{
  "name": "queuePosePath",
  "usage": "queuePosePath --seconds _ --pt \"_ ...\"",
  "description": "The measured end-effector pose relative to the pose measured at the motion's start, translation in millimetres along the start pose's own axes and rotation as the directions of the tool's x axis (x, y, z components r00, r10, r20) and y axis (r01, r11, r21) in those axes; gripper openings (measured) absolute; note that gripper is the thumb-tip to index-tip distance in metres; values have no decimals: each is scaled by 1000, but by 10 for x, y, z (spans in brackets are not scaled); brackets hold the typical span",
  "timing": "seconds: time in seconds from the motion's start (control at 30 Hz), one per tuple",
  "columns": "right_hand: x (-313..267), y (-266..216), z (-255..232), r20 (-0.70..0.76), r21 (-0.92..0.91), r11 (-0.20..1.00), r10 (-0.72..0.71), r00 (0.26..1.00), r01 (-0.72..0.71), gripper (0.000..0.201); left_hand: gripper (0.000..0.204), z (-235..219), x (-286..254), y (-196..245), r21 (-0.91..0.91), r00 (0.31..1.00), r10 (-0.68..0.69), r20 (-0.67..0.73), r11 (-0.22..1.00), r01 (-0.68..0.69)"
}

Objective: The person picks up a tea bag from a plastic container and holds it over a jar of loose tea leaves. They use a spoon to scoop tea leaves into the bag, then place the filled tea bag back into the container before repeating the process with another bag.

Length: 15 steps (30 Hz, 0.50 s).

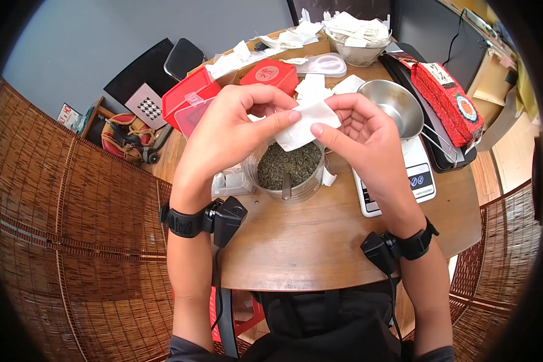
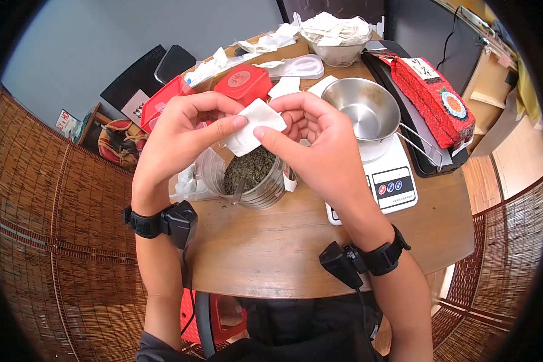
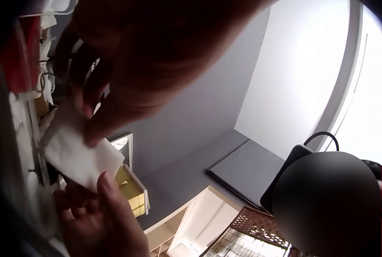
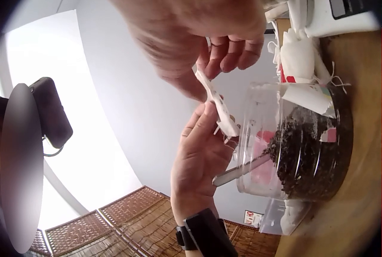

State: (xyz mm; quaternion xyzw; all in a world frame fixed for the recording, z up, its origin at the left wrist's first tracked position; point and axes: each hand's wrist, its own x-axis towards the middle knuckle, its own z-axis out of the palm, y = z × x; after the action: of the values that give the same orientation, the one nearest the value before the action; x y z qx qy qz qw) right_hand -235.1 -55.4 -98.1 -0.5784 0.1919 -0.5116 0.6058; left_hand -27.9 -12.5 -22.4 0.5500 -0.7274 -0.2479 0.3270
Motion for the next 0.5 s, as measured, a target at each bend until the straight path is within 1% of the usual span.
queuePosePath --seconds 0.03,0.17,0.23,0.37,0.43,0.5 --pt "-3 1 2 11 -38 999 -25 1000 25 31 19 -1 -3 -3 -30 1000 -28 8 999 28" --pt "-7 82 -24 59 -89 996 0 998 6 38 23 46 9 -59 -68 999 -6 -43 998 3" --pt "-3 109 32 76 -108 985 -129 989 137 40 25 45 11 -85 -65 999 -2 -50 998 -1" --pt "-7 153 34 52 -105 983 -145 988 150 40 26 6 6 -72 -41 1000 -6 -16 999 6" --pt "8 88 -24 38 -65 996 68 997 -66 40 23 0 2 -35 -48 999 -30 -10 998 30" --pt "28 8 -16 27 -34 997 75 997 -74 36 23 0 9 -43 -67 1000 -29 7 997 29"
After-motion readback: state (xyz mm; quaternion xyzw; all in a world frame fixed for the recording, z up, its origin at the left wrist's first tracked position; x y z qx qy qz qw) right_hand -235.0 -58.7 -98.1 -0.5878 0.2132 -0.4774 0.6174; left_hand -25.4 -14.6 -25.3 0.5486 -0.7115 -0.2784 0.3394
